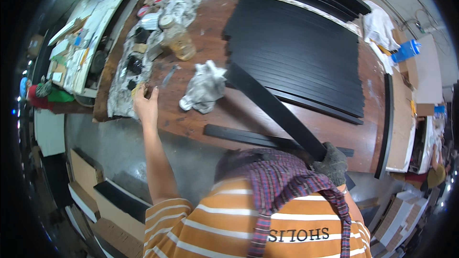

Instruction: The person wipes black plastic panels with a white cloth and a yellow sponge, handling them one at a time on a wooden workbench. The person occasionally flips the panels and uses a small metal tool to scrape edges before stacking the cleaned panels.

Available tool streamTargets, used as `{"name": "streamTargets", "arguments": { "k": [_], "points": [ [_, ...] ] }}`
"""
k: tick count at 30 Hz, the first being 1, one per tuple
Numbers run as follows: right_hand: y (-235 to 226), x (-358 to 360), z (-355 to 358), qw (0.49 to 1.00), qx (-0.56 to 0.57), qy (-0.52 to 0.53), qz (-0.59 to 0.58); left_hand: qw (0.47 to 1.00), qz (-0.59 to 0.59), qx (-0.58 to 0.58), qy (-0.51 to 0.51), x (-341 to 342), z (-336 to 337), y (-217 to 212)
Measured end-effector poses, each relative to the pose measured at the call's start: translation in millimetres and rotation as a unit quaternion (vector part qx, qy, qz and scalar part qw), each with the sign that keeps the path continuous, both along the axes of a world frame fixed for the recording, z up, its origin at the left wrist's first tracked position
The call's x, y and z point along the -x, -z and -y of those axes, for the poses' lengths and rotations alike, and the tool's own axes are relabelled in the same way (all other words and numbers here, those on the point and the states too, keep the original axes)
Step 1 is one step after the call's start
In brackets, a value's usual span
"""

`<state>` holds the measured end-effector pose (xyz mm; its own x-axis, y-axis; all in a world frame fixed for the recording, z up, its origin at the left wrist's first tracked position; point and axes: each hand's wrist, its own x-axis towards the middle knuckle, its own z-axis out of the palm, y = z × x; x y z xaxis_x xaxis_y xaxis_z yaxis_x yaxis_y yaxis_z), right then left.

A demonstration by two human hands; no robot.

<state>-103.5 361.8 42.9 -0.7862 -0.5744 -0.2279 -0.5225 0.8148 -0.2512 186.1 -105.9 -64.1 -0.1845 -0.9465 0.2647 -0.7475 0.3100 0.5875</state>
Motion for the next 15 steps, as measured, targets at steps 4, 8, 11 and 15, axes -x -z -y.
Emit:
{"name": "streamTargets", "arguments": {
  "k": [4,8,11,15],
  "points": [
    [9,-5,8,1.0,-0.009,-0.009,-0.007,0.985,0.157,0.048,-0.058,-58,41,19],
    [13,-4,15,0.999,0.012,-0.049,0.014,0.989,0.113,0.096,0.018,-81,68,56],
    [9,-2,16,0.997,0.018,-0.071,0.024,0.998,0.056,-0.022,-0.011,-79,73,63],
    [5,-1,13,0.998,0.02,-0.061,0.021,0.994,0.059,0.039,-0.079,-51,46,29]
  ]
}}
